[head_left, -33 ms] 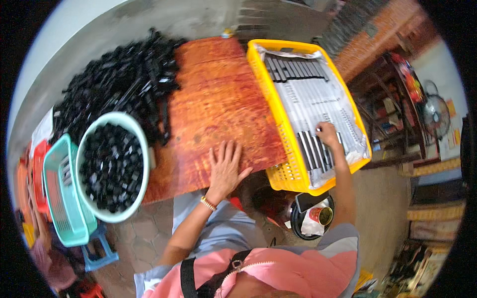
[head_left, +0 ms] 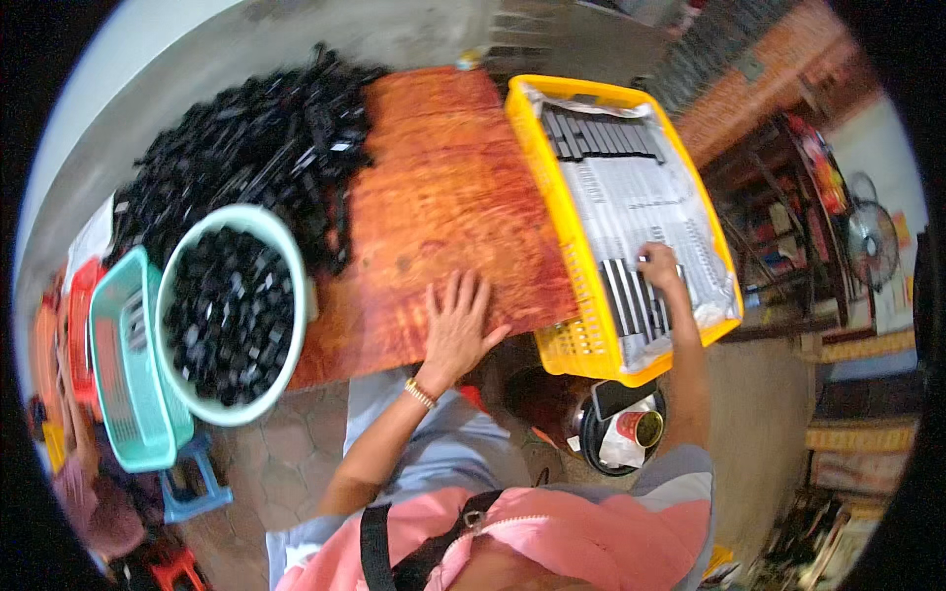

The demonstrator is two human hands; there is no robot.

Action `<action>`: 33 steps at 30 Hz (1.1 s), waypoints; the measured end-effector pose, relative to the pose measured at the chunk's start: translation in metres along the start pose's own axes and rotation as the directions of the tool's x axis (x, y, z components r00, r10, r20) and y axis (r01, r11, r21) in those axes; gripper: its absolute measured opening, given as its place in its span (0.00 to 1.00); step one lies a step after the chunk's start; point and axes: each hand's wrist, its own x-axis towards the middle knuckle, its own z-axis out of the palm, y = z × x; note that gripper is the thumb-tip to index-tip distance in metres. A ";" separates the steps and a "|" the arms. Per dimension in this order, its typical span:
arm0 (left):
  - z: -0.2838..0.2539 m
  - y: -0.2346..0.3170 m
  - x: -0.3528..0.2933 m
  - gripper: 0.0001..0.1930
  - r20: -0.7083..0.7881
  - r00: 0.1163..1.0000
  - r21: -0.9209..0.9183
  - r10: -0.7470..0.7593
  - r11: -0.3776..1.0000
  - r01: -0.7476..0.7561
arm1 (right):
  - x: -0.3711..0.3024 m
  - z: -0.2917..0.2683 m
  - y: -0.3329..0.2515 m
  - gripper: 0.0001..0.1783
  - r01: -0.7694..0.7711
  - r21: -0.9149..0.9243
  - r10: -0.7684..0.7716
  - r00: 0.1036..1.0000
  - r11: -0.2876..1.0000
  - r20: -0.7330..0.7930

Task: The person repeatedly picks up a metal rod and a black plastic cap, screws the cap onto the rod, and places the assembled unit into a green basket. This process is repeated multiple times with components from a yellow crate and a white bowl.

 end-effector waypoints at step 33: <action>-0.074 -0.035 -0.081 0.10 0.285 0.887 -0.845 -0.363 -0.532 0.053 | -0.217 0.073 -0.362 0.07 -0.050 0.985 0.069 0.996 -0.163 0.062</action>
